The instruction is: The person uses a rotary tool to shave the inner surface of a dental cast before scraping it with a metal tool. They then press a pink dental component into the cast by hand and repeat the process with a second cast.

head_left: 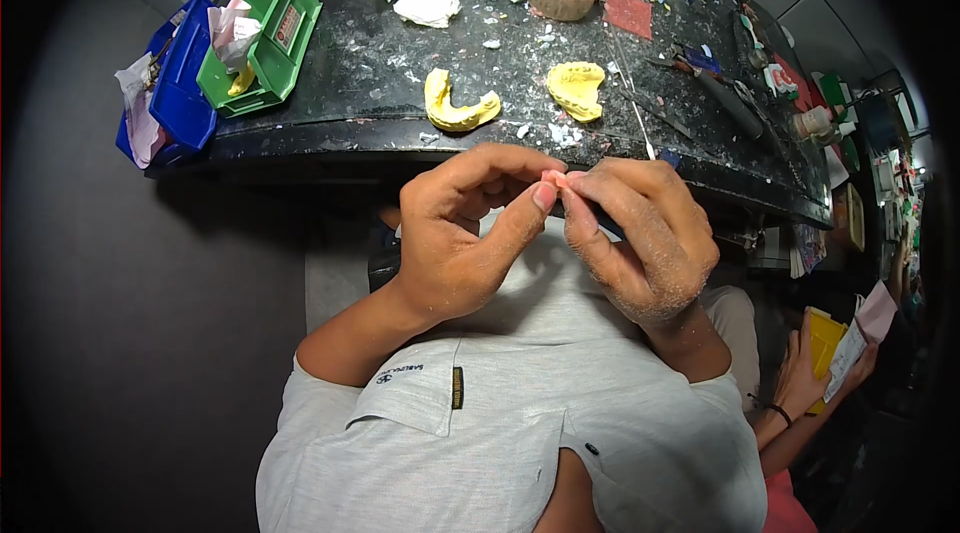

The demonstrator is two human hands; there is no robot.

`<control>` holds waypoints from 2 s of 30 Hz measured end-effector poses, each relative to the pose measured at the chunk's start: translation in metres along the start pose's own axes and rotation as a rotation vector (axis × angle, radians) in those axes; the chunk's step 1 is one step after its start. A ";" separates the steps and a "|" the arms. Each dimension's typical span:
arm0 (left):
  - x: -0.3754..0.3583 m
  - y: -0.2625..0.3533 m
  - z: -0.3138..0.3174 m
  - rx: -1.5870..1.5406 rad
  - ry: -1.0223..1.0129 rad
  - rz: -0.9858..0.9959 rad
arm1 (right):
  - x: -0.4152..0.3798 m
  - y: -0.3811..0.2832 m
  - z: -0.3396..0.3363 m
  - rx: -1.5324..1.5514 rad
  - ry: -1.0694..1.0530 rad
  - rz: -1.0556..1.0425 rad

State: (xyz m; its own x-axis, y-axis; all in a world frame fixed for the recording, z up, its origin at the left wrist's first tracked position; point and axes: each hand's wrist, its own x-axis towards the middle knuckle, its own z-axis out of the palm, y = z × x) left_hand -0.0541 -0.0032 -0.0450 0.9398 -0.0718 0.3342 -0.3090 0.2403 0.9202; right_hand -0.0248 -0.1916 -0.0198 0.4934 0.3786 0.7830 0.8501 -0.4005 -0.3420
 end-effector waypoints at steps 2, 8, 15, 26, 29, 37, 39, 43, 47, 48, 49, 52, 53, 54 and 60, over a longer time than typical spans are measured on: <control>0.000 0.000 -0.001 -0.027 -0.008 -0.027 | -0.001 0.000 0.002 0.034 -0.005 -0.022; 0.001 -0.006 -0.002 -0.122 0.023 -0.062 | -0.001 0.002 0.001 0.023 -0.004 -0.045; 0.001 -0.004 0.000 -0.077 0.024 -0.052 | 0.001 0.000 -0.002 0.028 -0.016 -0.054; -0.003 -0.004 0.002 -0.003 0.012 0.063 | -0.001 0.001 -0.007 0.003 -0.046 -0.129; -0.003 -0.004 0.001 0.004 0.003 0.079 | -0.003 0.002 -0.008 0.013 -0.056 -0.130; -0.003 -0.003 0.001 0.051 -0.008 0.093 | -0.003 0.002 -0.006 0.015 -0.058 -0.112; -0.003 -0.003 0.002 0.002 0.012 0.059 | -0.001 0.001 -0.005 0.014 -0.058 -0.103; -0.001 -0.007 -0.001 -0.068 0.039 0.002 | 0.002 0.002 -0.002 0.152 -0.011 0.026; 0.002 -0.012 -0.001 -0.048 0.047 0.043 | 0.001 -0.001 -0.001 0.203 -0.036 0.213; 0.002 -0.012 0.000 -0.057 0.053 0.035 | 0.000 -0.001 0.000 0.247 -0.052 0.278; 0.002 -0.012 0.000 -0.065 0.059 0.028 | 0.000 -0.001 0.000 0.247 -0.051 0.276; 0.003 -0.014 0.001 -0.029 0.077 0.050 | -0.002 -0.001 0.001 0.364 -0.066 0.381; 0.003 -0.015 0.001 -0.029 0.077 0.051 | -0.003 0.000 0.001 0.370 -0.079 0.396; 0.003 -0.016 0.001 -0.026 0.080 0.057 | -0.003 0.001 0.001 0.377 -0.092 0.410; 0.005 -0.021 -0.002 0.081 0.075 0.147 | -0.002 -0.001 0.001 0.443 -0.105 0.488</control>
State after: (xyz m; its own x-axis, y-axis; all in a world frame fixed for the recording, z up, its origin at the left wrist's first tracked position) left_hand -0.0429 -0.0071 -0.0631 0.8912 0.0318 0.4526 -0.4513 0.1637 0.8772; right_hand -0.0267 -0.1908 -0.0214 0.8371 0.3291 0.4370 0.5088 -0.1749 -0.8429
